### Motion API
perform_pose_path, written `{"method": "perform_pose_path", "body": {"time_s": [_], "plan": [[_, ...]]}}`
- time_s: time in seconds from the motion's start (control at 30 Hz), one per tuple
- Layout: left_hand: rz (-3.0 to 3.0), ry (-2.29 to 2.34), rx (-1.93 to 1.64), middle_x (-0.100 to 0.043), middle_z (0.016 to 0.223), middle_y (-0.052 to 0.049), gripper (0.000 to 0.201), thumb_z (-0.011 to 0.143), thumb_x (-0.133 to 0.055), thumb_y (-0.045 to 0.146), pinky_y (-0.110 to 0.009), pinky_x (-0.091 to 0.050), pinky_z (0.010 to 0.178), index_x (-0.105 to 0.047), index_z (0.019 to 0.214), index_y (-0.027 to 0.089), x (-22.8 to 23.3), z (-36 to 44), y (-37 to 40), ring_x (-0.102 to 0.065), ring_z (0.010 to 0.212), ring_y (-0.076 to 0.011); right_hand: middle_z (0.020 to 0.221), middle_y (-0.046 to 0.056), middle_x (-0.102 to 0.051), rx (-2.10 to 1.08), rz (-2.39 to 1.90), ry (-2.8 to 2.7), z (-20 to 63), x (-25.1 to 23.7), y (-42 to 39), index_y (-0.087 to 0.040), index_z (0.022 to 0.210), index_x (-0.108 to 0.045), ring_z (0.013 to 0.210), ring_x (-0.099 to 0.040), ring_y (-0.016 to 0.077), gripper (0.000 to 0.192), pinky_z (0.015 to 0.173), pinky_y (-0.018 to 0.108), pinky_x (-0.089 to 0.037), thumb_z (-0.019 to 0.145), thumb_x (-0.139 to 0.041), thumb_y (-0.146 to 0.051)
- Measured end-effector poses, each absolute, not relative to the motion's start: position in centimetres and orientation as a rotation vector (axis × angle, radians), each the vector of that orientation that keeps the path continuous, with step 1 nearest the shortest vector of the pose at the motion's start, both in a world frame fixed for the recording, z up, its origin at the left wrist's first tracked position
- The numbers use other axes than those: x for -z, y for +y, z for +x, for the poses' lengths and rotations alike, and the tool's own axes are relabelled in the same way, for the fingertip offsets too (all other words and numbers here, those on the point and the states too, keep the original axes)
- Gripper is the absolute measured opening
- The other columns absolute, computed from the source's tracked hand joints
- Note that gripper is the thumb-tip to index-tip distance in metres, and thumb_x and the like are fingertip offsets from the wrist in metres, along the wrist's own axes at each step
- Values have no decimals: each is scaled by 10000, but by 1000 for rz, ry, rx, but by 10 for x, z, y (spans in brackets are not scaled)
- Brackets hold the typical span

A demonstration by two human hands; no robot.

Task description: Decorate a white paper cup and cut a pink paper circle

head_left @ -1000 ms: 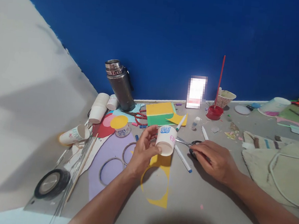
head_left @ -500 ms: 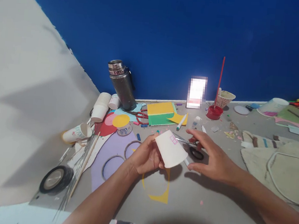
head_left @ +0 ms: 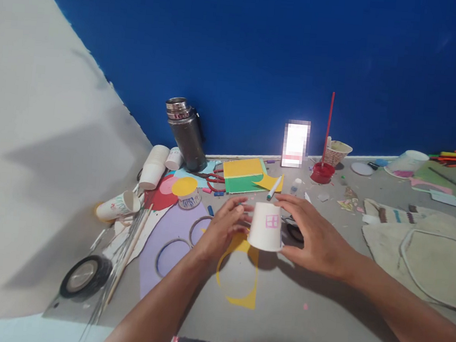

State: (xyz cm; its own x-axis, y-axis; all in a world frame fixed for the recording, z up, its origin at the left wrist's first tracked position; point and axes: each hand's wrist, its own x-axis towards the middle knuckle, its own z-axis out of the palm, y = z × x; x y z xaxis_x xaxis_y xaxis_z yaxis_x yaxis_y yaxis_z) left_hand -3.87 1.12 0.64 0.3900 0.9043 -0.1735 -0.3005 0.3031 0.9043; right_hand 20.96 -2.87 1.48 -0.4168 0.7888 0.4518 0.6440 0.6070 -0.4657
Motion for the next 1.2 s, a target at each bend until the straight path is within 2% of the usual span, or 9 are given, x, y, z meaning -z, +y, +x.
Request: {"method": "perform_pose_path", "body": {"time_s": [0.1,0.23,0.47,0.7,0.77,0.9,1.03,1.13,1.2], "plan": [[1323,842,-1004,-521,1570,-92,687,766,-855,346,-342,-570,943,-595,1401,307,-14,-48,12,-568,1365,-289,1513,198,-595,-69,-1189,-2168,209,-8,-26,-222,1551,-430,1401,-576,410,779,1142,629,-517,818,-684,-155],[1857,865,-888,-361,1695,-81,960,745,-810,169,-448,-544,1101,-404,1589,382,-16,-46,5,-431,1520,-328,1467,193,-628,-5,-1207,-2206,207,0,-26,-201,1557,-413,1341,-608,400,779,1112,618,-536,815,-639,-120],[2305,831,-862,-498,1599,-139,864,844,-755,149,-563,-485,1193,-355,1590,322,-7,-40,4,-476,1491,-336,1425,190,-647,-36,-1173,-2220,204,2,-28,-211,1537,-420,1294,-628,389,761,1082,603,-555,824,-677,-146],[2259,916,-880,-543,1502,-140,747,794,-710,87,-537,-520,1158,-457,1471,275,-8,-41,6,-520,1435,-322,1483,191,-622,-144,-1153,-2211,210,4,-27,-241,1620,-328,1346,-607,393,916,1091,601,-555,844,-814,-266],[2233,952,-902,-540,1477,-141,707,795,-719,111,-529,-529,1140,-472,1439,266,-10,-41,5,-527,1413,-318,1461,186,-637,-131,-1164,-2197,213,4,-26,-234,1606,-353,1330,-619,380,871,1075,573,-571,858,-800,-251],[2209,996,-919,-530,1433,-125,704,762,-736,122,-497,-551,1100,-484,1401,275,-12,-41,5,-535,1386,-312,1341,168,-702,-19,-1231,-2138,221,6,-20,-216,1444,-537,1238,-671,336,501,1021,504,-594,959,-666,-203],[2182,1064,-948,-524,1407,-103,715,737,-735,112,-475,-561,1076,-485,1382,291,-12,-40,4,-541,1355,-300,1079,126,-773,-5,-1252,-2123,226,8,-17,-199,1115,-688,1018,-730,287,143,862,413,-598,989,-620,-192],[2158,1094,-999,-531,1394,-93,685,757,-744,139,-451,-570,1052,-485,1371,297,-12,-39,5,-553,1329,-288,862,61,-768,-51,-1250,-2162,222,7,-19,-220,898,-699,812,-725,227,154,709,342,-539,1002,-592,-183],[2143,1126,-1016,-532,1398,-95,662,783,-749,170,-448,-573,1042,-485,1378,295,-12,-39,6,-549,1336,-292,827,48,-769,-29,-1273,-2171,220,6,-21,-224,868,-711,769,-723,217,193,674,331,-509,1004,-579,-191]]}}
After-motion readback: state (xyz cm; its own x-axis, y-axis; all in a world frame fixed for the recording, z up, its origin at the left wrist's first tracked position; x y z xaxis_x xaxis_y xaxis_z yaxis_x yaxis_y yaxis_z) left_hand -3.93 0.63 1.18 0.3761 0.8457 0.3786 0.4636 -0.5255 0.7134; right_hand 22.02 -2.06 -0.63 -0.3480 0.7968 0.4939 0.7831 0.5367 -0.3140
